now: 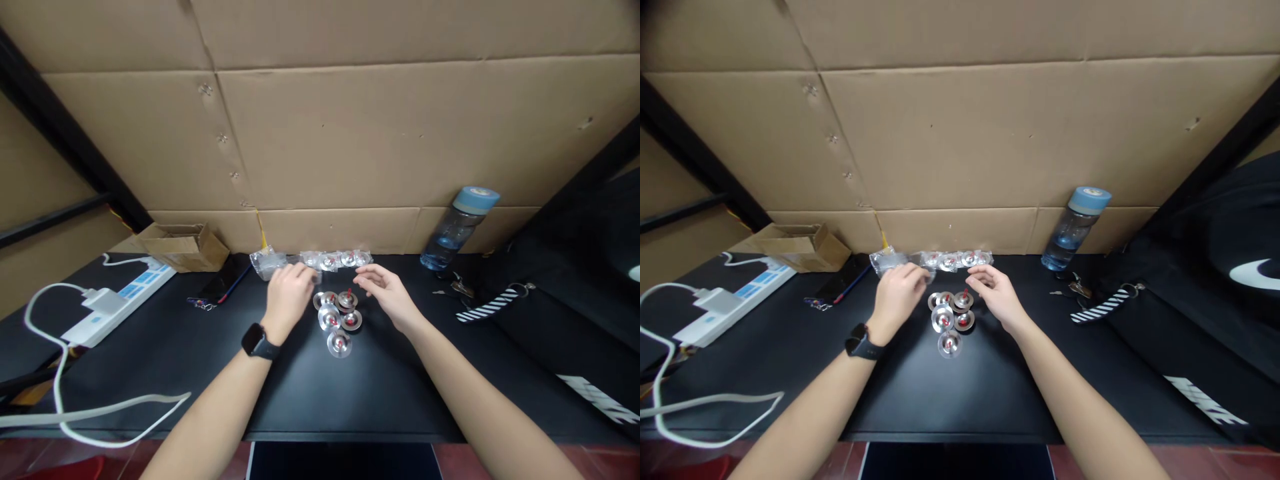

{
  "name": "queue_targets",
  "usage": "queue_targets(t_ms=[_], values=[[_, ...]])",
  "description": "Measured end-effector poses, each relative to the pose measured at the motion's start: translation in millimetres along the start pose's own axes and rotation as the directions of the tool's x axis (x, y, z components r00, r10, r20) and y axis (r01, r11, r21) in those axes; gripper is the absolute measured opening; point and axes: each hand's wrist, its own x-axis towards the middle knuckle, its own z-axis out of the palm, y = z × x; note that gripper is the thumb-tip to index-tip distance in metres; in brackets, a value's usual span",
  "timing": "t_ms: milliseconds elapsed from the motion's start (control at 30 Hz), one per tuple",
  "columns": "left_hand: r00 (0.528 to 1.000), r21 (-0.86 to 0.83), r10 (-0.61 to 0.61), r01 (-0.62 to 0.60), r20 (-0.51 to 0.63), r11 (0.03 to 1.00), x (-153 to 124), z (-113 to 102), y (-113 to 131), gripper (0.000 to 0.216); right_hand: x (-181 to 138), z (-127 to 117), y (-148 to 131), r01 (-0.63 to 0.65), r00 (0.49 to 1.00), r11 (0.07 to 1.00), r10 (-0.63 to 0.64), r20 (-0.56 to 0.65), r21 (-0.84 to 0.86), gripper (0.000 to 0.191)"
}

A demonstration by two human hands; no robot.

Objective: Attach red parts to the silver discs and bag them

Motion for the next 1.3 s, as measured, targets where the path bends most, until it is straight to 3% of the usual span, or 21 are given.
queue_targets(t_ms=[100, 233, 333, 500, 700, 767, 867, 967, 1033, 1200, 1300], values=[[0.978, 0.096, -0.197, 0.189, 0.073, 0.977, 2, 6, -34, 0.019, 1, -2, 4, 0.022, 1.000, 0.999, -0.022, -0.010, -0.027, 0.034], [0.891, 0.175, -0.371, 0.334, 0.261, 0.926, -1, 19, -62, 0.029, 0, 0, 5, 0.041, 0.999, 0.997, -0.038, 0.034, -0.066, 0.033], [0.833, 0.181, -0.413, 0.372, 0.367, 0.910, -4, 27, -65, 0.041, 0, 4, 5, 0.047, 0.997, 0.995, -0.041, 0.070, -0.089, 0.035], [0.773, 0.156, -0.492, 0.472, 0.401, 0.868, -4, 36, -60, 0.051, -1, 6, 11, 0.028, 0.994, 0.996, -0.019, 0.110, -0.087, 0.037], [0.787, 0.170, -0.459, 0.429, 0.412, 0.887, -3, 35, -64, 0.050, 8, 6, 18, 0.114, 0.984, 0.965, -0.077, 0.159, -0.236, 0.030], [0.795, 0.178, -0.447, 0.411, 0.409, 0.894, -4, 32, -64, 0.048, 25, 7, 18, 0.218, 0.968, 0.906, -0.151, 0.202, -0.364, 0.024], [0.802, 0.210, -0.462, 0.411, 0.380, 0.887, -7, 28, -61, 0.048, 64, 14, 15, 0.424, 0.898, 0.681, -0.228, 0.377, -0.597, 0.028], [0.797, 0.225, -0.489, 0.435, 0.356, 0.872, -9, 27, -56, 0.052, 98, 29, 10, 0.474, 0.876, 0.381, -0.111, 0.469, -0.794, 0.044], [0.784, 0.218, -0.519, 0.471, 0.340, 0.854, -9, 29, -53, 0.055, 111, 42, 10, 0.451, 0.889, 0.245, -0.044, 0.455, -0.858, 0.048], [0.733, 0.210, -0.607, 0.570, 0.306, 0.795, -7, 41, -55, 0.054, 114, 69, 15, 0.380, 0.925, 0.164, -0.064, 0.375, -0.910, 0.028], [0.752, 0.211, -0.582, 0.543, 0.310, 0.813, -5, 45, -58, 0.052, 111, 74, 14, 0.351, 0.935, 0.155, -0.107, 0.338, -0.923, 0.023]])
